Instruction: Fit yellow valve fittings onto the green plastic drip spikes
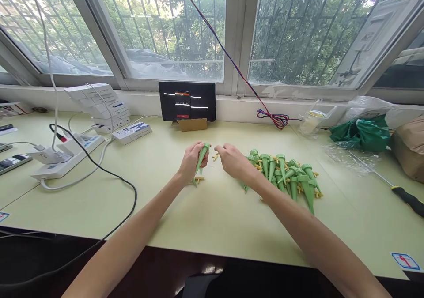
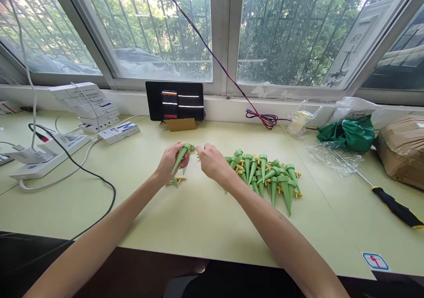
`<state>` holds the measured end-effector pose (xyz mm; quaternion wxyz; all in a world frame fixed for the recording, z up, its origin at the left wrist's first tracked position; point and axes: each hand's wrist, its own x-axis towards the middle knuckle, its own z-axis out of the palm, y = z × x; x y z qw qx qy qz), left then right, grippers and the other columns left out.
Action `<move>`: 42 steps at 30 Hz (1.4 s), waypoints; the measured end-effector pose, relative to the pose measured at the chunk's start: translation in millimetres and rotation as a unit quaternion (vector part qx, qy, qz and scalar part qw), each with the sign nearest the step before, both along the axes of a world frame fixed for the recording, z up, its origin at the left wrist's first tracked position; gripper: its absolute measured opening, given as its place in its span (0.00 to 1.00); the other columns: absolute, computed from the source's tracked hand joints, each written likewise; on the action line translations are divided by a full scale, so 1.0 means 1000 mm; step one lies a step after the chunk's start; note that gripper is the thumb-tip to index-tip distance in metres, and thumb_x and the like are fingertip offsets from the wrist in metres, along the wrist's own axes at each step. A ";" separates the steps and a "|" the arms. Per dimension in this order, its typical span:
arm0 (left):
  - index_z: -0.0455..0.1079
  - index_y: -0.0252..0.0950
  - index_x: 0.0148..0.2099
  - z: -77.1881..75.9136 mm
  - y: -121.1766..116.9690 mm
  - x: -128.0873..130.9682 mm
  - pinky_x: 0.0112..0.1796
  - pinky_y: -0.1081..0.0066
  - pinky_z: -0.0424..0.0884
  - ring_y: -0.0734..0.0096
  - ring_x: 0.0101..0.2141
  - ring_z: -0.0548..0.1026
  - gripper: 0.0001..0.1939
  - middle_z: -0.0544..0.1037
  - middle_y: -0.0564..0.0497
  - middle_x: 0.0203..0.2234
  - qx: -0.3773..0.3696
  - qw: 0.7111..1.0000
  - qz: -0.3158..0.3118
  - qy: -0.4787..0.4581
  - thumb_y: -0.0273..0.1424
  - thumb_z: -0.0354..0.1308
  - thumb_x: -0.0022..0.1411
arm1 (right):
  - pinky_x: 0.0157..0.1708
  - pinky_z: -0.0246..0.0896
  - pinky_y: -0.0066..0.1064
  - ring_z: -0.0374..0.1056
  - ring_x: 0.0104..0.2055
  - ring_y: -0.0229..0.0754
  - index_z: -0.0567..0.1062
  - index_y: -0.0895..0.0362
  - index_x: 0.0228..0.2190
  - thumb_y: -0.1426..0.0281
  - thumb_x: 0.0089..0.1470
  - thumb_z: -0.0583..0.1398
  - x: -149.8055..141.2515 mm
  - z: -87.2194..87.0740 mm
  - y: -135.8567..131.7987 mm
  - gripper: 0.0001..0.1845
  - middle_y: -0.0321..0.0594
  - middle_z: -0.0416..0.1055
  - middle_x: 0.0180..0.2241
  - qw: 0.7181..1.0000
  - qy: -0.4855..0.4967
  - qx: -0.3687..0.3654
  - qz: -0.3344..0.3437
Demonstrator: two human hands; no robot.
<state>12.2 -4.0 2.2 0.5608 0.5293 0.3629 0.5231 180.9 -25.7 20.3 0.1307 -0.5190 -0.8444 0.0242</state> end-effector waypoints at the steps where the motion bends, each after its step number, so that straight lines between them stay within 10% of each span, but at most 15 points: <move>1: 0.67 0.36 0.34 0.000 0.000 0.000 0.18 0.74 0.54 0.79 0.17 0.58 0.10 0.63 0.56 0.20 -0.001 1.000 -0.004 -0.001 0.38 0.55 0.63 | 0.33 0.55 0.29 0.64 0.37 0.44 0.71 0.59 0.46 0.79 0.64 0.47 0.002 -0.001 -0.006 0.16 0.48 0.67 0.38 1.000 0.024 0.001 0.000; 12: 0.66 0.36 0.36 0.000 -0.005 0.009 0.17 0.77 0.50 0.80 0.16 0.54 0.11 0.57 0.59 0.18 -0.040 0.998 -0.047 0.014 0.39 0.56 0.63 | 0.39 0.59 0.29 0.65 0.35 0.41 0.67 0.57 0.44 0.78 0.63 0.50 0.007 -0.056 -0.053 0.10 0.42 0.69 0.36 0.963 0.266 0.010 0.037; 42: 0.69 0.36 0.38 -0.004 -0.004 0.008 0.18 0.78 0.50 0.82 0.16 0.52 0.15 0.58 0.58 0.19 -0.120 0.983 -0.137 -0.012 0.43 0.55 0.65 | 0.36 0.60 0.27 0.66 0.31 0.36 0.81 0.56 0.37 0.74 0.63 0.58 0.001 -0.066 -0.056 0.10 0.37 0.71 0.30 0.922 0.365 -0.055 0.117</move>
